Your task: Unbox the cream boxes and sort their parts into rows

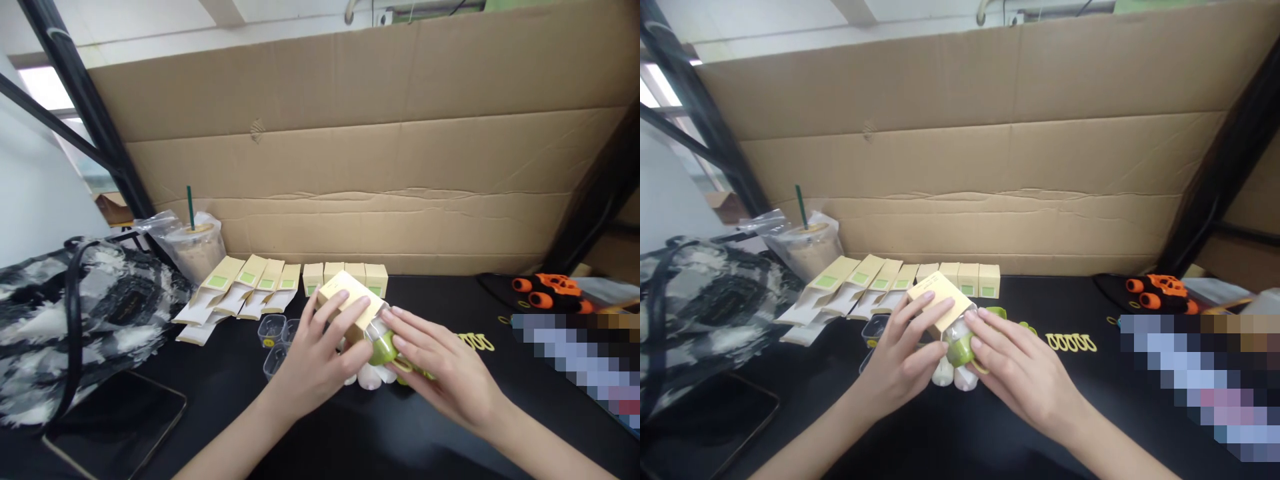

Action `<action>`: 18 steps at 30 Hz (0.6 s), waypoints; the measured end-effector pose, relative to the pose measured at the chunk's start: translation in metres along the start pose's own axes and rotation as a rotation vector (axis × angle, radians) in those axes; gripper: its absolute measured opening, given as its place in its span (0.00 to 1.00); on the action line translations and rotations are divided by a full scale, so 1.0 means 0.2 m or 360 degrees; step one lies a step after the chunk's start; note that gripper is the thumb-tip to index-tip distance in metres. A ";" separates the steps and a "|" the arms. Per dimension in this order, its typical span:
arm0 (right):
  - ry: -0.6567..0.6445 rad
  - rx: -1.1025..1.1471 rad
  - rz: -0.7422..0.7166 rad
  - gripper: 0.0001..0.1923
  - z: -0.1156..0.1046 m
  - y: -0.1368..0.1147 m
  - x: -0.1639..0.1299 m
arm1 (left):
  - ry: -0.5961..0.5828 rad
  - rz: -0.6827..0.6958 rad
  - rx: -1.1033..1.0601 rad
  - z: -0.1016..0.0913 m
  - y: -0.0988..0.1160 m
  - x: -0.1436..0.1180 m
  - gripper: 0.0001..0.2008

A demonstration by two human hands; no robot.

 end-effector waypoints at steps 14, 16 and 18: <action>-0.0045 0.0535 0.0974 0.02 -0.14 0.16 0.07 | 0.0131 -0.0944 -0.0319 0.02 -0.24 -0.08 0.21; -0.0488 0.0546 0.0880 0.04 -0.13 0.11 0.08 | 0.0191 -0.1337 -0.0467 0.03 -0.28 -0.10 0.22; -0.0920 0.0508 0.0789 0.06 -0.11 0.04 0.07 | 0.0235 -0.1792 -0.0765 0.06 -0.29 -0.13 0.24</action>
Point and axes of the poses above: each hand's wrist, its own x-axis towards the middle knuckle, its own z-axis out of the palm, y = z × x, the point moved 5 cm from there along x, towards the middle knuckle, and after that the axes turned 15 degrees about y, right-handed, at the moved point
